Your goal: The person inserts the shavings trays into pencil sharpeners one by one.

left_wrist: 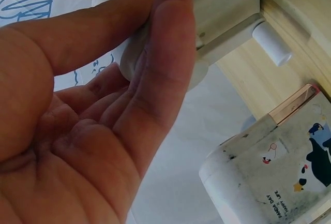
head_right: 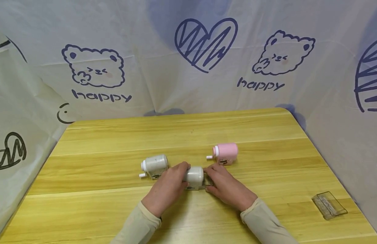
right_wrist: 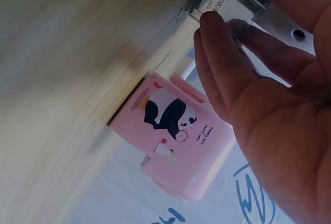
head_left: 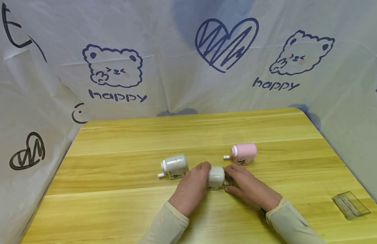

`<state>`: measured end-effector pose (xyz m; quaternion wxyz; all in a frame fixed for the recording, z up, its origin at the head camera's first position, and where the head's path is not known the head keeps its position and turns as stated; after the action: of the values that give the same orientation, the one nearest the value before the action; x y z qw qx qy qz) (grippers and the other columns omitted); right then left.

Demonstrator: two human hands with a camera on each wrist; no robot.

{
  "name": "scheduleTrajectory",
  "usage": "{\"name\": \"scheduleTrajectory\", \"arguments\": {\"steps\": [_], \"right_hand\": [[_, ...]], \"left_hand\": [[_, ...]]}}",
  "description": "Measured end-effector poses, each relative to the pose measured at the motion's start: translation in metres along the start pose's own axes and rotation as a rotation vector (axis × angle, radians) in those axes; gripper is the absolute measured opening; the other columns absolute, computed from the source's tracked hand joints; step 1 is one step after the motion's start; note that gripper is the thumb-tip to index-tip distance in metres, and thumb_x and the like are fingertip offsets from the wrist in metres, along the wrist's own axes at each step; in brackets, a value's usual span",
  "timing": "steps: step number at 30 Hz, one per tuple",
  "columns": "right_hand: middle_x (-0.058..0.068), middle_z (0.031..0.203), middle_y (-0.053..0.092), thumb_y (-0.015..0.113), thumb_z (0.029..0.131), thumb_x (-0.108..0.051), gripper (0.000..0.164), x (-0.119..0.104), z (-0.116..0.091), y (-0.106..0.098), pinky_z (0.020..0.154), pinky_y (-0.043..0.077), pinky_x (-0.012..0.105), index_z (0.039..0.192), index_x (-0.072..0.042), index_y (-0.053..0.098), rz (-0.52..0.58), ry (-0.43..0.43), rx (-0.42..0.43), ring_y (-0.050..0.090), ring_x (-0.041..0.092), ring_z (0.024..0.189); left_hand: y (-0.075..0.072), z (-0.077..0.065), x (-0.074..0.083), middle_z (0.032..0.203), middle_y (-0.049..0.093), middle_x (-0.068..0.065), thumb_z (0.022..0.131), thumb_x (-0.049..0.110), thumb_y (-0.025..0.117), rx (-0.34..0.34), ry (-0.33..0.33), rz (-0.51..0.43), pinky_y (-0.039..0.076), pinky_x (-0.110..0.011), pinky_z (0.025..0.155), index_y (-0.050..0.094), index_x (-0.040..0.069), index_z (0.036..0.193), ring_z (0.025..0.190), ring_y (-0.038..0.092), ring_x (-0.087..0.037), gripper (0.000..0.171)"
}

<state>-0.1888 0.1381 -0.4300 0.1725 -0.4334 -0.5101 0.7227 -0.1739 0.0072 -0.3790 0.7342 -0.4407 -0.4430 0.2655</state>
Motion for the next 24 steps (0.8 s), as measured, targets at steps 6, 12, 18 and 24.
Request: {"name": "scheduleTrajectory", "arguments": {"steps": [6,12,18,24], "right_hand": [[0.009,0.114,0.056,0.073,0.083,-0.016,0.041,-0.0024,0.0012,-0.0008,0.088,0.046,0.040,0.119,-0.003,0.057,0.001,0.000,0.002,0.051,0.020,0.104],[0.008,0.113,0.056,0.073,0.082,-0.015,0.040,-0.0033,0.0017,-0.0020,0.087,0.046,0.039,0.117,-0.004,0.058,-0.003,0.000,0.005,0.051,0.020,0.102],[0.008,0.112,0.056,0.073,0.082,-0.014,0.039,-0.0035,0.0028,-0.0024,0.086,0.046,0.040,0.117,-0.004,0.059,-0.001,-0.001,-0.001,0.051,0.020,0.101],[0.008,0.112,0.056,0.075,0.081,-0.014,0.040,-0.0032,0.0028,-0.0015,0.086,0.046,0.039,0.116,-0.003,0.059,0.002,0.004,0.004,0.052,0.020,0.101]], "left_hand": [[0.0009,0.0005,-0.0011,0.085,0.063,-0.008,0.077,0.002,0.072,-0.001,-0.002,-0.010,0.050,-0.028,0.059,0.053,0.005,0.093,0.070,0.062,-0.021,0.026],[0.0016,0.0006,-0.0016,0.086,0.063,-0.009,0.078,0.001,0.072,-0.005,-0.005,-0.020,0.051,-0.028,0.061,0.053,0.004,0.094,0.072,0.062,-0.021,0.025],[0.0017,0.0008,-0.0011,0.087,0.064,-0.010,0.078,0.000,0.070,-0.004,-0.004,-0.028,0.052,-0.028,0.063,0.055,0.003,0.095,0.073,0.063,-0.021,0.023],[0.0026,0.0006,-0.0012,0.087,0.064,-0.010,0.078,0.000,0.071,-0.004,-0.004,-0.025,0.052,-0.028,0.063,0.055,0.003,0.095,0.073,0.063,-0.021,0.024]]}}
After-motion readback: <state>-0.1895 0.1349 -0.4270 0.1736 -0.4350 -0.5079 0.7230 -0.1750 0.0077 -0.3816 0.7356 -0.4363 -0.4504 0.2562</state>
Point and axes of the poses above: each hand's wrist, its own z-axis towards the middle knuckle, its own y-axis out of the palm, x = y × z, the point moved 8 cm from there along z, towards the middle knuckle
